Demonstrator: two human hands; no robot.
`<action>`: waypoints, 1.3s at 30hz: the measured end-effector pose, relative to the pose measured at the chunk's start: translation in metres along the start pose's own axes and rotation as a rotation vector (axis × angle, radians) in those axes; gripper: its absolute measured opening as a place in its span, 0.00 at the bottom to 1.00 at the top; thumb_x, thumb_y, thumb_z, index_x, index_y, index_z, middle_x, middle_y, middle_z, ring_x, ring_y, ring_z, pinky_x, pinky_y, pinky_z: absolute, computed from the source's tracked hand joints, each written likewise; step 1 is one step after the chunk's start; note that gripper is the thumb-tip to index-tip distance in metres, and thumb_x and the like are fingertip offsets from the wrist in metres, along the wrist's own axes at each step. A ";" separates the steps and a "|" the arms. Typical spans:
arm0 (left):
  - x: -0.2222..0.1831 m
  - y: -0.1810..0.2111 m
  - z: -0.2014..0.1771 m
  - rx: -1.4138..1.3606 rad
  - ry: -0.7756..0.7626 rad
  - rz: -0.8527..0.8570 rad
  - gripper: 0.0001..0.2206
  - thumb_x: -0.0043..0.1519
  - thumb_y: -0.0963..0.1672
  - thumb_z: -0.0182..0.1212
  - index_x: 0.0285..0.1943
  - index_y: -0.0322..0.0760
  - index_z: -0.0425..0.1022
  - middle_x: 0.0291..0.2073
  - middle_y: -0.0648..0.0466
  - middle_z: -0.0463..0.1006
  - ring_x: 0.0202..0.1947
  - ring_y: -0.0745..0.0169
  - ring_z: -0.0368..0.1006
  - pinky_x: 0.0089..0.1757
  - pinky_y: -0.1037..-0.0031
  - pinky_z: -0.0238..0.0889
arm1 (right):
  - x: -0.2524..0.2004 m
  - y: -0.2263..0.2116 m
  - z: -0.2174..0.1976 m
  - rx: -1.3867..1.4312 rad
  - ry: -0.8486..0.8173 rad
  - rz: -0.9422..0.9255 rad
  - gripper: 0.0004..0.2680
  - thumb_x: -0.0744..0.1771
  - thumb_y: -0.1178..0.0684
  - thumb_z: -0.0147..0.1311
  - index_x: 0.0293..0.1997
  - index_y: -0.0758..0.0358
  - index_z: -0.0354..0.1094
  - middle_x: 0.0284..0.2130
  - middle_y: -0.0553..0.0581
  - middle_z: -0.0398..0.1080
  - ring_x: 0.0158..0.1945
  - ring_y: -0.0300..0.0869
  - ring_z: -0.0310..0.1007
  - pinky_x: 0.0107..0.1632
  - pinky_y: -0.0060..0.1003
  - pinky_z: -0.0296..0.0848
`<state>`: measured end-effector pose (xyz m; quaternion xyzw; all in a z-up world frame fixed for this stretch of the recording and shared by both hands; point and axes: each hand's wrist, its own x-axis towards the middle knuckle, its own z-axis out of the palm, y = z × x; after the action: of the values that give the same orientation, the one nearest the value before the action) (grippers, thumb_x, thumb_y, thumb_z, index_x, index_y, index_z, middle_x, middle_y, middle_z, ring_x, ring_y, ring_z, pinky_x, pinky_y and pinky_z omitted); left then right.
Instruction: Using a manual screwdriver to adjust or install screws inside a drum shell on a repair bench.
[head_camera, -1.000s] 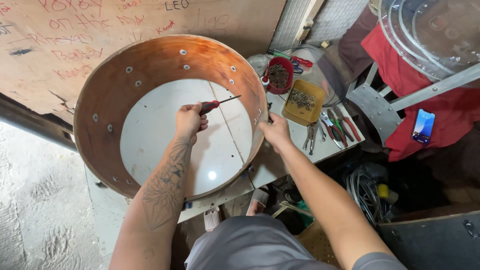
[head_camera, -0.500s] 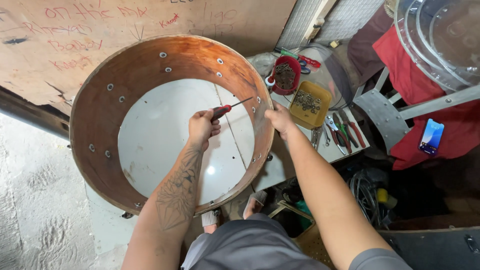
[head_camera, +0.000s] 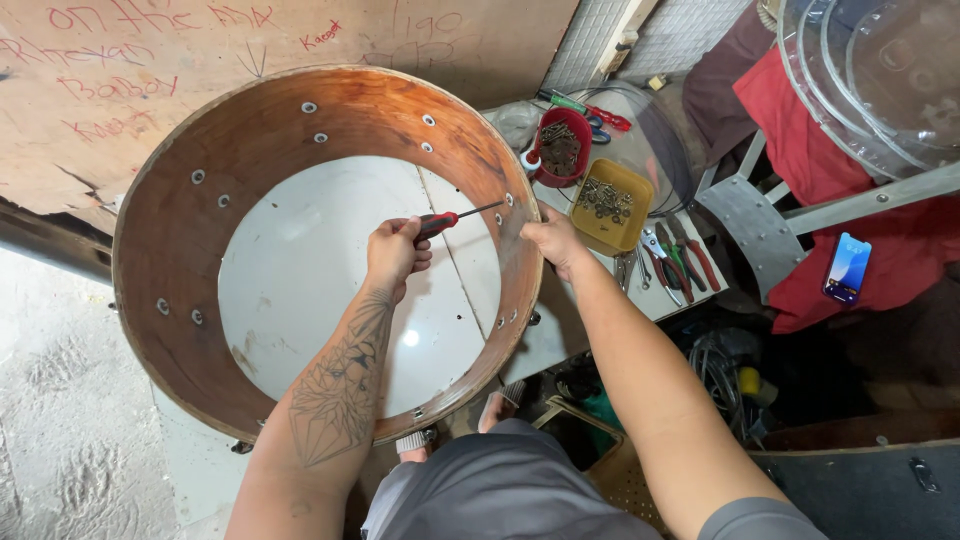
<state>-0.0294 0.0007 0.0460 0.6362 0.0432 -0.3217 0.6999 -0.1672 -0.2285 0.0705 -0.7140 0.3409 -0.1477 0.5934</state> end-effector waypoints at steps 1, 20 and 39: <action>0.000 0.000 -0.001 -0.010 0.001 -0.003 0.17 0.69 0.48 0.56 0.58 0.27 0.69 0.28 0.43 0.79 0.24 0.59 0.80 0.28 0.72 0.80 | 0.001 0.001 0.000 -0.011 -0.001 0.011 0.23 0.55 0.57 0.59 0.57 0.52 0.74 0.43 0.56 0.76 0.49 0.46 0.73 0.51 0.39 0.72; -0.015 0.008 -0.001 -0.106 -0.034 -0.157 0.23 0.71 0.53 0.48 0.55 0.25 0.68 0.27 0.44 0.79 0.20 0.60 0.77 0.26 0.70 0.79 | -0.008 -0.011 0.004 -0.007 -0.021 0.050 0.25 0.54 0.55 0.67 0.58 0.51 0.73 0.44 0.57 0.76 0.48 0.47 0.74 0.49 0.38 0.74; 0.024 -0.025 -0.001 -0.148 -0.102 -0.203 0.18 0.71 0.52 0.49 0.59 0.34 0.62 0.29 0.46 0.78 0.24 0.59 0.79 0.32 0.65 0.82 | -0.002 0.000 0.000 0.029 -0.022 0.057 0.27 0.53 0.61 0.58 0.59 0.56 0.72 0.40 0.56 0.75 0.46 0.46 0.74 0.48 0.38 0.73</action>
<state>-0.0225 -0.0072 0.0133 0.5582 0.0953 -0.4185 0.7101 -0.1681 -0.2272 0.0707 -0.6969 0.3523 -0.1279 0.6115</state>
